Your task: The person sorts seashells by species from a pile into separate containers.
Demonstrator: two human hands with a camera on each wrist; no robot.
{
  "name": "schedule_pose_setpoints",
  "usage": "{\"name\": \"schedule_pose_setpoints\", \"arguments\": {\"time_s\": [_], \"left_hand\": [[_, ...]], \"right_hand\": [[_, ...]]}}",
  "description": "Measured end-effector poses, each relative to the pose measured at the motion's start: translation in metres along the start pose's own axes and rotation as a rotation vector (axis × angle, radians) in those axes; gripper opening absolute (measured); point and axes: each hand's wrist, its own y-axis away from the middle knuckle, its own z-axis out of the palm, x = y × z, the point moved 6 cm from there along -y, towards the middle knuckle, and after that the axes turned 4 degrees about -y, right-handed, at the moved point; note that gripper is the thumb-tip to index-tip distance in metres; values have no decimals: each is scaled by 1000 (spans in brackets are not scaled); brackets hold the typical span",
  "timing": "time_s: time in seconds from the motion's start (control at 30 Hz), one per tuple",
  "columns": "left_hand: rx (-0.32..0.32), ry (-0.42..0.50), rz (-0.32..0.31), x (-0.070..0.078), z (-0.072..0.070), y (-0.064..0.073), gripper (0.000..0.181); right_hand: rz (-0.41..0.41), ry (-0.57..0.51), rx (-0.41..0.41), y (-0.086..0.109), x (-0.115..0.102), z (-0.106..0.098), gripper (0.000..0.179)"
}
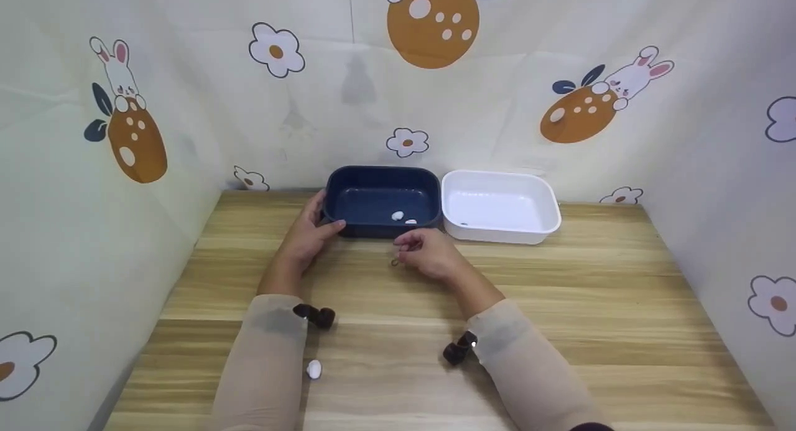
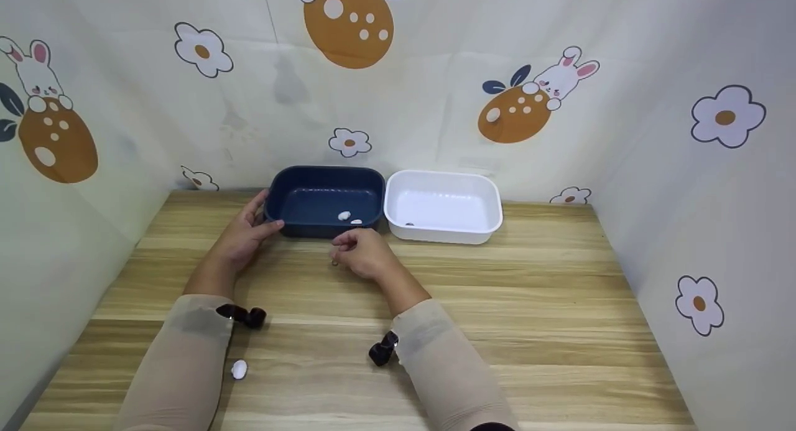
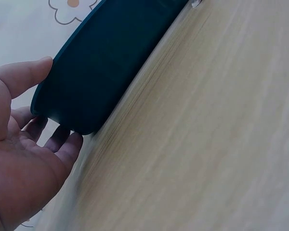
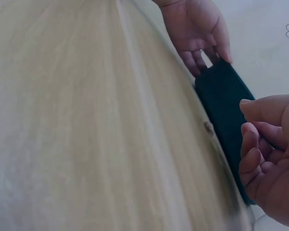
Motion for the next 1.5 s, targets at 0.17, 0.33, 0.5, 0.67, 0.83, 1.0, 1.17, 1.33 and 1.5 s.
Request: {"name": "schedule_pose_setpoints", "arguments": {"time_s": [0.17,0.33,0.5,0.67,0.83,1.0,1.17,1.33,1.5], "left_hand": [[3,4,-5,0,0,1,90],[12,-3,-19,0,-1,2,89],[5,5,-12,1,0,3,91],[4,10,2,1,1,2,91],[10,4,-16,0,0,2,90],[10,-1,-13,1,0,2,90],[13,-1,1,2,1,2,90],[14,-2,-2,1,1,2,91],[5,0,5,1,0,2,90]], "right_hand": [[-2,57,-19,-3,8,6,25],[-9,150,-43,-3,7,11,23],[-42,222,-64,-2,3,15,23],[-63,262,-74,-1,2,16,16],[-71,289,-87,0,1,16,13],[-79,312,-97,1,0,16,13],[-96,320,-87,1,0,16,15],[-108,312,-66,-1,0,15,16],[-95,317,-72,-1,0,15,13]]}}
